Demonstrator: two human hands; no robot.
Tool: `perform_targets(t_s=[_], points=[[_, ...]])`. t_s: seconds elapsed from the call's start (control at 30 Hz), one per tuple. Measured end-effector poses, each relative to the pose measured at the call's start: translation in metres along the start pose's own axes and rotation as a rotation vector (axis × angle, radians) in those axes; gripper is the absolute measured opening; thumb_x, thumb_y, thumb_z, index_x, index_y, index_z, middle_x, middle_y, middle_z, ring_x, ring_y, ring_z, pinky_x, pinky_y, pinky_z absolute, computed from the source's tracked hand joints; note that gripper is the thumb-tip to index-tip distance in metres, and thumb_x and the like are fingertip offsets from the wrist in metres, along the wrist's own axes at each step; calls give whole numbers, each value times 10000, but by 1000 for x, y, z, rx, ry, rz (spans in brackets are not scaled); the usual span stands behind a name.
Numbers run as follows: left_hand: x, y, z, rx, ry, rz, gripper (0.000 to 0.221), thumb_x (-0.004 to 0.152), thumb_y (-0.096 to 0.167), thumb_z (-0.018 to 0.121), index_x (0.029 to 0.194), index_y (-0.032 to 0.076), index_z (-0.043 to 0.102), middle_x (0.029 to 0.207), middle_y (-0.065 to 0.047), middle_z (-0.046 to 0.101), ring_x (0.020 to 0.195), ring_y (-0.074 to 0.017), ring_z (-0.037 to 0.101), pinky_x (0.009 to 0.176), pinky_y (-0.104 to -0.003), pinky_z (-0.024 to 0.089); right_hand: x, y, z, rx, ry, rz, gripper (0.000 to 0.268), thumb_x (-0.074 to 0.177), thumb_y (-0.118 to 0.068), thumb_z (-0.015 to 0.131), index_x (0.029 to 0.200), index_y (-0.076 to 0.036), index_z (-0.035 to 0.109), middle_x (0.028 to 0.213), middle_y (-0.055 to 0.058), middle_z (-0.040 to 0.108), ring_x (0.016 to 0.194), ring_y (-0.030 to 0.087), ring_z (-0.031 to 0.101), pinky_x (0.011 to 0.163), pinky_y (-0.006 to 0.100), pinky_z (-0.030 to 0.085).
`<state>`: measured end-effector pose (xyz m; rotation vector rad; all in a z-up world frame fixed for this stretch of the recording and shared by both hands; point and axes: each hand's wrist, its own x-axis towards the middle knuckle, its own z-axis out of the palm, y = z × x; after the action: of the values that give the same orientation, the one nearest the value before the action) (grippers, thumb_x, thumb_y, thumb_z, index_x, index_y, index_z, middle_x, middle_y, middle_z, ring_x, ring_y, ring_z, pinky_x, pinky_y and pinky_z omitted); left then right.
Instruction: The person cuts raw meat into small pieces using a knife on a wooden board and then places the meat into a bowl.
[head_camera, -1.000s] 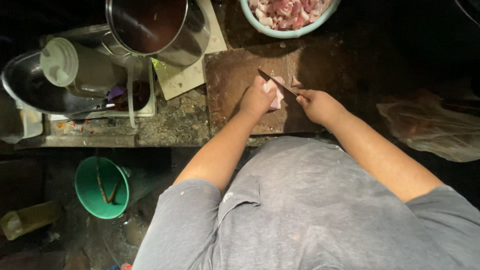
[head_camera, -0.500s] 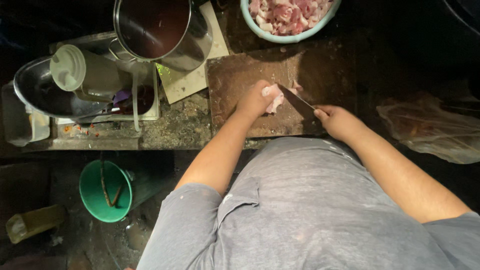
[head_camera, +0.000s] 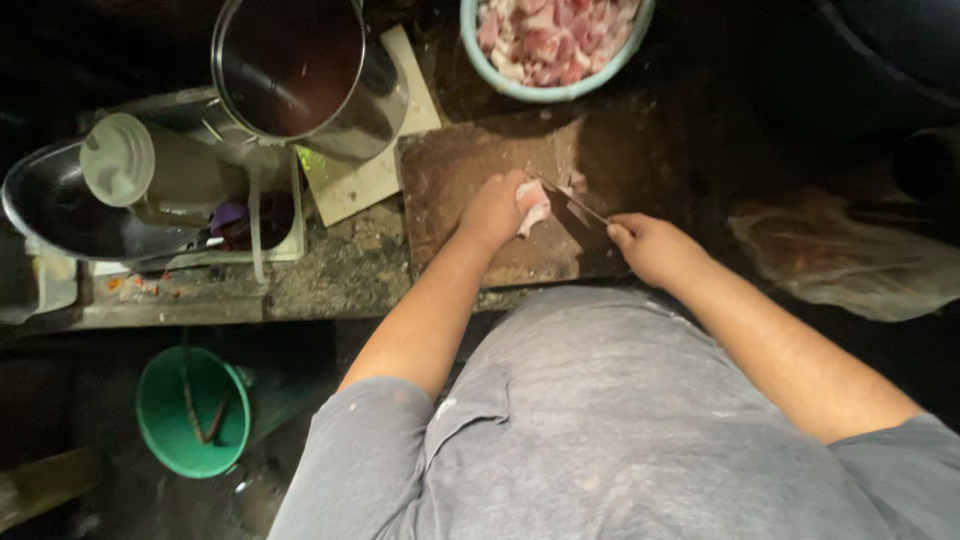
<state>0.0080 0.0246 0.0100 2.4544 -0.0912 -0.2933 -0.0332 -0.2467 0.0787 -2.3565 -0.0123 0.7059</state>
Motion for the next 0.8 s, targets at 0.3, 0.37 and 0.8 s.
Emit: perform_targets(t_s=[0.3,0.37,0.8], points=[[-5,9,-6,24,2,-17,304,931,353,665,1121,115,653,1069,-233,687,1003,-444,657,839,-530,518,1,-3,-5,-114,58,-3,473,1016,-440,544,1297,-75,650,1115,256,715,1074,438,669,899,509,534],[2,12,-9,53,-19,-20,323,909,322,674,1158,119,646,1073,-248,675,1008,-452,652,844,-534,513,7,-8,-12,-151,56,-44,430,1025,-415,527,1231,-67,673,1093,249,722,1050,442,677,883,518,539],[-1,6,1,42,44,-12,319,955,280,685,1154,66,557,1097,-235,686,1020,-448,652,868,-537,512,-1,-32,-12,-238,-70,-32,384,1050,-391,466,1111,-52,636,915,243,731,905,449,695,794,550,538]])
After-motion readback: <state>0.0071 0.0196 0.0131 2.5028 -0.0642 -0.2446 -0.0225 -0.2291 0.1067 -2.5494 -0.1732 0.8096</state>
